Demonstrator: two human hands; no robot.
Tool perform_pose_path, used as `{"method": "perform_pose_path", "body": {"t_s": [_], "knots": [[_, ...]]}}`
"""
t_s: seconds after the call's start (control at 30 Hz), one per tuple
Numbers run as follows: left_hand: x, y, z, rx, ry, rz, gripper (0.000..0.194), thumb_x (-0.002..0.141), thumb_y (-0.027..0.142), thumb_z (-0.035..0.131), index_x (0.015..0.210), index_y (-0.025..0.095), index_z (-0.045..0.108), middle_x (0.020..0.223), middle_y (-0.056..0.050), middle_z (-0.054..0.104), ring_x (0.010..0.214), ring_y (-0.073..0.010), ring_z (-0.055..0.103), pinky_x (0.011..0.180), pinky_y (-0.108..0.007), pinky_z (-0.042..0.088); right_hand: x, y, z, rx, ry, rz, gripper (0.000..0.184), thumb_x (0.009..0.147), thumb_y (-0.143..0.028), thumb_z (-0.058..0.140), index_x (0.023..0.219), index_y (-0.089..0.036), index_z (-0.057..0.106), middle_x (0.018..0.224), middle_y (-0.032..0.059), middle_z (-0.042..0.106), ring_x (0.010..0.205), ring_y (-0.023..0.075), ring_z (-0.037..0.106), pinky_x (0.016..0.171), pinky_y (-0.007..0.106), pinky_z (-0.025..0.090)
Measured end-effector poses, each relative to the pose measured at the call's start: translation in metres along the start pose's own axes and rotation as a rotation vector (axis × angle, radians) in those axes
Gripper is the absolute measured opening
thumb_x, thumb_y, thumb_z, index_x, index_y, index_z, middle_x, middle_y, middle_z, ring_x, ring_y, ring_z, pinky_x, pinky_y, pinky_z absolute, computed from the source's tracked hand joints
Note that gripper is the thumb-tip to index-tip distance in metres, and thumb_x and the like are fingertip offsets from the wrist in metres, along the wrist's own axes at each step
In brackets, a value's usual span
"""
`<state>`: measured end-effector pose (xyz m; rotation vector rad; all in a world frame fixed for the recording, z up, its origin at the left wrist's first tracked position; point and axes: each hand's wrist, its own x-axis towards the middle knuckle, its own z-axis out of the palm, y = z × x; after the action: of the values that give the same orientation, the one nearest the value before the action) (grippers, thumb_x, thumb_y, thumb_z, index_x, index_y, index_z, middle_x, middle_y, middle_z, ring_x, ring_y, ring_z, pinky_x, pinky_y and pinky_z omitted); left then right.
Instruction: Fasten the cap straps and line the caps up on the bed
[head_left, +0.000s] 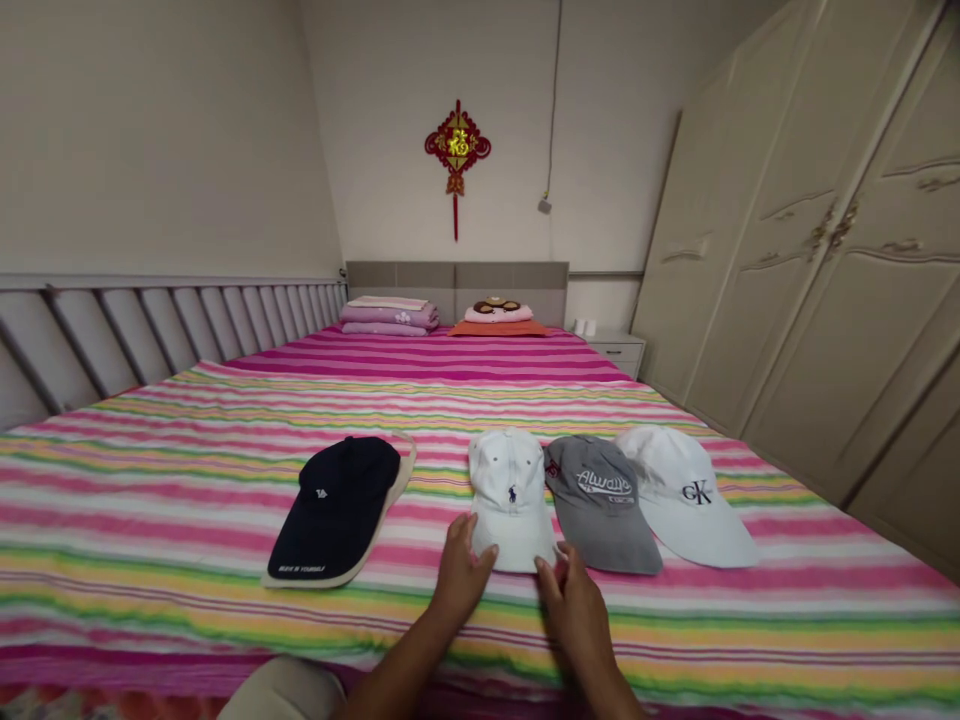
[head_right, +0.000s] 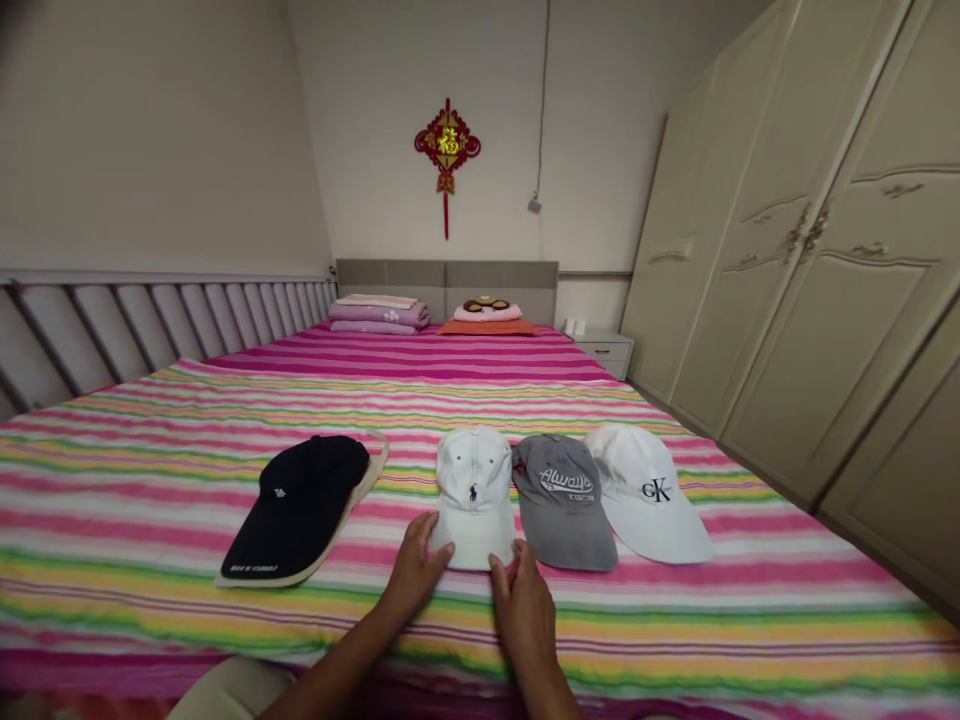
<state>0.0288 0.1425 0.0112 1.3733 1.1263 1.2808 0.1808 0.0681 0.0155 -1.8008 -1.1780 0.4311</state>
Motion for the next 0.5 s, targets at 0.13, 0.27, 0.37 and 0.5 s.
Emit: {"method": "perform_pose_path", "body": {"t_s": [0.13, 0.27, 0.37, 0.5], "knots": [[-0.013, -0.002, -0.002, 0.077, -0.039, 0.072, 0.063, 0.049, 0.022, 0.073, 0.108, 0.013, 0.054, 0.128, -0.016, 0.042, 0.124, -0.031, 0.029, 0.105, -0.038, 0.016, -0.008, -0.003, 0.004, -0.146, -0.048, -0.054, 0.049, 0.076, -0.052, 0.043, 0.107, -0.015, 0.046, 0.072, 0.0064, 0.062, 0.069, 0.0267, 0.061, 0.057, 0.032, 0.038], [-0.012, -0.003, -0.003, 0.08, -0.076, 0.053, 0.067, 0.044, 0.023, 0.076, 0.107, 0.015, 0.055, 0.128, -0.016, 0.042, 0.124, -0.0327, 0.029, 0.105, -0.04, 0.016, -0.009, -0.003, 0.006, -0.277, -0.067, -0.09, 0.053, 0.079, -0.054, 0.039, 0.115, -0.015, 0.04, 0.077, 0.0059, 0.063, 0.071, 0.0243, 0.062, 0.056, 0.029, 0.038], [-0.01, -0.005, -0.002, 0.106, -0.105, 0.046, 0.065, 0.045, 0.024, 0.076, 0.107, 0.016, 0.056, 0.128, -0.015, 0.044, 0.123, -0.0324, 0.03, 0.105, -0.04, 0.015, -0.009, 0.001, 0.007, -0.315, -0.052, -0.105, 0.054, 0.081, -0.053, 0.036, 0.118, -0.014, 0.038, 0.081, 0.0071, 0.064, 0.072, 0.0241, 0.062, 0.056, 0.029, 0.039], [-0.011, -0.005, -0.001, 0.136, -0.106, 0.06, 0.066, 0.047, 0.026, 0.075, 0.11, 0.016, 0.055, 0.129, -0.015, 0.044, 0.124, -0.0317, 0.031, 0.105, -0.041, 0.017, -0.013, 0.012, 0.012, -0.313, 0.039, -0.148, 0.049, 0.08, -0.054, 0.037, 0.11, -0.015, 0.043, 0.075, 0.0051, 0.063, 0.064, 0.0224, 0.062, 0.051, 0.028, 0.038]]}}
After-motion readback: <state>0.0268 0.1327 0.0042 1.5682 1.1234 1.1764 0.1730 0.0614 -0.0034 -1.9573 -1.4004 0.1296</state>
